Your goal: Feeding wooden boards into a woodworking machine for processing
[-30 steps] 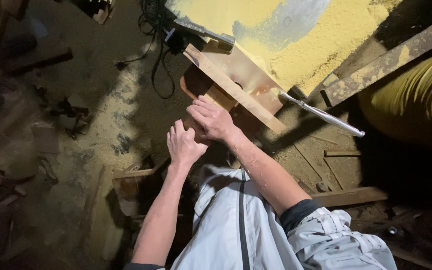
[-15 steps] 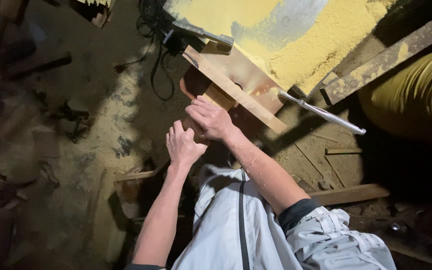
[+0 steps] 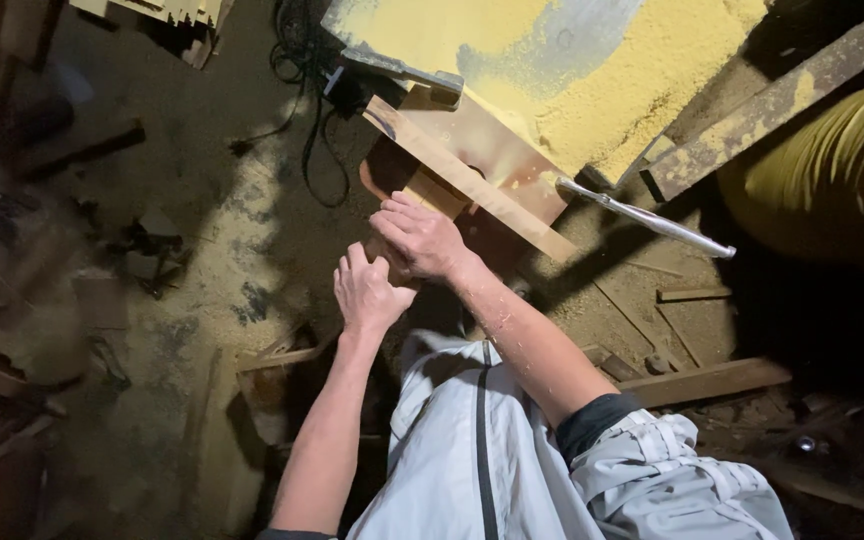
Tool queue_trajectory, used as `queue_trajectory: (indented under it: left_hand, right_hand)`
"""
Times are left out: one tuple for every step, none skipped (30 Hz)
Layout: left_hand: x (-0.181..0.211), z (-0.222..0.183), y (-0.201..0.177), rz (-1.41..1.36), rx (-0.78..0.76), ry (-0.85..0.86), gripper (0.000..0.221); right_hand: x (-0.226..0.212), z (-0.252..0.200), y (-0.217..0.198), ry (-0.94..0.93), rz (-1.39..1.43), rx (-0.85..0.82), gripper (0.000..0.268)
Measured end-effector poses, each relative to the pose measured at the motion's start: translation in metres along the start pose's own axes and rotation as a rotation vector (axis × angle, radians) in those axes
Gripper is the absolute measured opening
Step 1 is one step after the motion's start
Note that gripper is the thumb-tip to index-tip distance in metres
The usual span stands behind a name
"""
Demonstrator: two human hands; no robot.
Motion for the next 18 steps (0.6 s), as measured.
queue_trajectory:
  left_hand:
    - [0.000, 0.001, 0.000, -0.001, 0.000, 0.002, 0.042]
    - [0.000, 0.001, -0.001, 0.001, -0.003, 0.000, 0.043]
    - [-0.001, 0.001, -0.001, 0.003, -0.006, -0.003, 0.043]
    - [0.000, 0.002, -0.002, 0.003, -0.006, -0.002, 0.043]
    - [-0.001, 0.003, -0.003, 0.001, -0.004, -0.008, 0.043]
    - [-0.001, 0.004, -0.003, -0.001, -0.001, -0.015, 0.044]
    - [-0.003, 0.003, 0.000, -0.002, -0.002, -0.013, 0.044]
    - [-0.005, 0.001, 0.002, -0.001, 0.009, -0.011, 0.043]
    - [-0.007, 0.000, 0.004, 0.000, 0.019, -0.008, 0.043]
    - [-0.006, 0.001, 0.001, -0.001, 0.018, -0.005, 0.043]
    - [-0.005, 0.003, 0.000, -0.006, -0.002, -0.012, 0.044]
    - [-0.005, 0.004, -0.002, -0.011, -0.023, -0.019, 0.045]
    - [-0.005, 0.005, -0.002, -0.011, -0.023, -0.016, 0.045]
    - [-0.007, 0.007, -0.003, -0.004, -0.024, -0.023, 0.044]
    - [-0.009, 0.008, -0.003, 0.003, -0.026, -0.031, 0.044]
    - [-0.009, 0.010, -0.005, 0.003, -0.026, -0.028, 0.044]
    - [-0.011, 0.013, -0.007, -0.009, -0.040, -0.036, 0.042]
    - [-0.013, 0.015, -0.009, -0.021, -0.054, -0.044, 0.041]
  right_hand:
    - [0.001, 0.000, 0.001, 0.000, -0.002, 0.001, 0.037]
    - [0.002, -0.001, 0.001, 0.000, 0.012, 0.001, 0.036]
    - [0.002, -0.001, 0.002, 0.000, 0.026, 0.000, 0.035]
    - [0.002, -0.001, 0.001, 0.001, 0.026, 0.001, 0.035]
    - [0.002, 0.000, 0.001, -0.002, 0.020, -0.006, 0.035]
    - [0.001, 0.001, 0.001, -0.005, 0.015, -0.013, 0.034]
    - [0.001, 0.001, 0.002, -0.004, 0.013, -0.012, 0.034]
    - [0.001, 0.002, 0.002, -0.004, 0.006, -0.006, 0.034]
    - [0.000, 0.002, 0.002, -0.004, -0.001, 0.000, 0.035]
    - [0.002, 0.000, 0.004, -0.003, -0.004, 0.002, 0.035]
    - [0.004, -0.002, 0.008, 0.003, 0.000, -0.017, 0.036]
    - [0.006, -0.005, 0.012, 0.008, 0.005, -0.035, 0.037]
    - [0.006, -0.004, 0.013, 0.008, 0.002, -0.033, 0.037]
    - [0.007, -0.004, 0.015, 0.004, 0.014, -0.043, 0.037]
    - [0.007, -0.004, 0.017, 0.000, 0.025, -0.053, 0.038]
    - [0.008, -0.004, 0.019, 0.001, 0.024, -0.052, 0.038]
    - [0.009, -0.004, 0.023, -0.009, 0.039, -0.076, 0.040]
    - [0.009, -0.003, 0.027, -0.019, 0.054, -0.101, 0.042]
Point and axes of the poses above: each hand's wrist, its own z-axis towards the middle knuckle, its own y-axis out of the palm, x = y × z, the point moved 8 cm from there along z, towards the middle knuckle, and after that the axes turned 10 degrees about x, right-handed, at the moved point
